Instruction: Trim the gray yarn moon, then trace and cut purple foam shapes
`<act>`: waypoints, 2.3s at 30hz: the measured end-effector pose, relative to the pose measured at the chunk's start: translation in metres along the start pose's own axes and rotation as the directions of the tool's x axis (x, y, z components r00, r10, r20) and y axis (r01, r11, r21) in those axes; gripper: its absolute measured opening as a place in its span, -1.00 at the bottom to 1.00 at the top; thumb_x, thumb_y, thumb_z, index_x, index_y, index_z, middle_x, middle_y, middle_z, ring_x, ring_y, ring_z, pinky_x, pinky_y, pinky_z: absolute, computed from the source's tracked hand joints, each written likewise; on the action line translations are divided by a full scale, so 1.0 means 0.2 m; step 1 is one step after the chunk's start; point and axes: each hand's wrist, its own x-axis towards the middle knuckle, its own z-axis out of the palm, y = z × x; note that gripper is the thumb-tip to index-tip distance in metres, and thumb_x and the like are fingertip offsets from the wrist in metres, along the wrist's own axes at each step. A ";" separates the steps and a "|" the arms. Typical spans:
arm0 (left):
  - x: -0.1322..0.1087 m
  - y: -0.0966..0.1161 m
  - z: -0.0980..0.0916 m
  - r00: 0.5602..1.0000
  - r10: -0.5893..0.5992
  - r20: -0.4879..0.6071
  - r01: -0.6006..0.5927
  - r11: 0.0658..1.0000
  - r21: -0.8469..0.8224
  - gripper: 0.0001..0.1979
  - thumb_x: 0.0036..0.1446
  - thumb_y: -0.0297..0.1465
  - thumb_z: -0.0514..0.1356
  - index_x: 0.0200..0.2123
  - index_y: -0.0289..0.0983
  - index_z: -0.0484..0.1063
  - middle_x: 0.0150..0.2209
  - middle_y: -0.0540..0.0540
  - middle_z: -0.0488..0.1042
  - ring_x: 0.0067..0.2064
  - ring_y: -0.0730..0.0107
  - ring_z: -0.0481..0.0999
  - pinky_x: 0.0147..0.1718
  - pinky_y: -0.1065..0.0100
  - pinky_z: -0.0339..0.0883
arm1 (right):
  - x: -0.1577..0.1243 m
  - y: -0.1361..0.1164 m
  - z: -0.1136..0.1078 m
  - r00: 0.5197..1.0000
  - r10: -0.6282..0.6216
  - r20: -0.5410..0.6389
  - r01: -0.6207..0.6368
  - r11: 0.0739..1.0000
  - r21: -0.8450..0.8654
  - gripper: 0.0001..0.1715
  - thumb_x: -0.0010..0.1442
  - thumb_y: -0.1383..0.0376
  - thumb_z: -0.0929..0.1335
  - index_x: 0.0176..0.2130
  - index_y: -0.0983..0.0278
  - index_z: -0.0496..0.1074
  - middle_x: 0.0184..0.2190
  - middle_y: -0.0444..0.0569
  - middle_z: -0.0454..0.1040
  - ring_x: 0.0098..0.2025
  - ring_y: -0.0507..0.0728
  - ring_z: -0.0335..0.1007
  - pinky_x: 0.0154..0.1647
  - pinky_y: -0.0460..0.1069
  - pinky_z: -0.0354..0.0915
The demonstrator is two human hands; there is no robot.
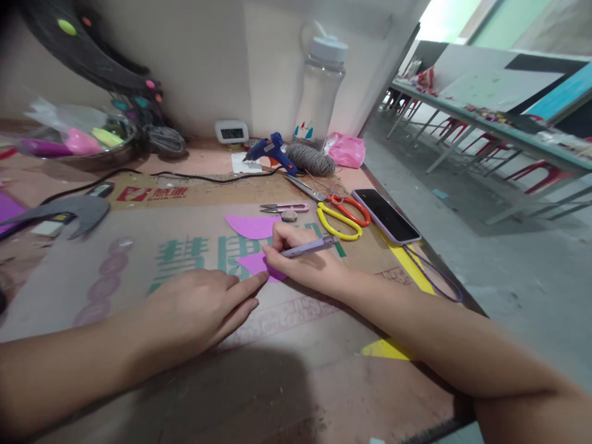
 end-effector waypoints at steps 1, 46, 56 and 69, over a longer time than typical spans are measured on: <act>0.00 0.00 0.00 1.000 0.002 0.007 -0.002 1.000 0.000 -0.62 0.42 -0.31 -0.11 0.14 -0.28 0.35 -0.42 -0.09 0.53 -0.43 0.03 0.57 -0.53 0.11 0.42 | 0.00 0.00 0.00 1.000 0.005 0.010 -0.005 1.000 0.009 -0.66 0.20 0.20 0.35 -0.49 0.20 0.15 -0.59 -0.25 0.22 -0.56 -0.02 0.10 -0.55 -0.09 -0.01; 0.00 0.00 -0.03 1.000 -0.001 0.030 0.001 1.000 0.005 -0.62 0.43 -0.33 -0.10 0.14 -0.29 0.36 -0.41 -0.10 0.58 -0.38 0.04 0.62 -0.47 0.12 0.45 | 0.00 0.00 -0.03 0.999 0.037 0.034 -0.037 0.999 -0.001 -0.70 0.10 0.30 0.32 -0.54 0.20 0.10 -0.61 -0.26 0.13 -0.55 -0.02 0.01 -0.52 -0.06 -0.07; 0.00 0.01 -0.02 1.000 0.001 0.022 -0.001 1.000 0.000 -0.61 0.43 -0.32 -0.12 0.14 -0.29 0.35 -0.41 -0.11 0.57 -0.40 0.02 0.62 -0.49 0.09 0.46 | 0.00 -0.01 -0.04 0.999 0.012 -0.045 -0.012 1.000 -0.004 -0.69 0.14 0.30 0.31 -0.53 0.20 0.09 -0.62 -0.26 0.15 -0.55 -0.03 0.03 -0.51 -0.07 -0.04; 0.00 0.00 -0.01 1.000 0.001 0.007 -0.001 1.000 -0.005 -0.62 0.42 -0.32 -0.11 0.13 -0.29 0.35 -0.42 -0.11 0.56 -0.41 0.02 0.61 -0.50 0.10 0.45 | 0.00 0.03 -0.03 0.999 -0.002 -0.049 0.002 1.000 -0.005 -0.70 0.14 0.30 0.32 -0.52 0.20 0.11 -0.62 -0.26 0.16 -0.57 -0.03 0.04 -0.52 -0.08 -0.03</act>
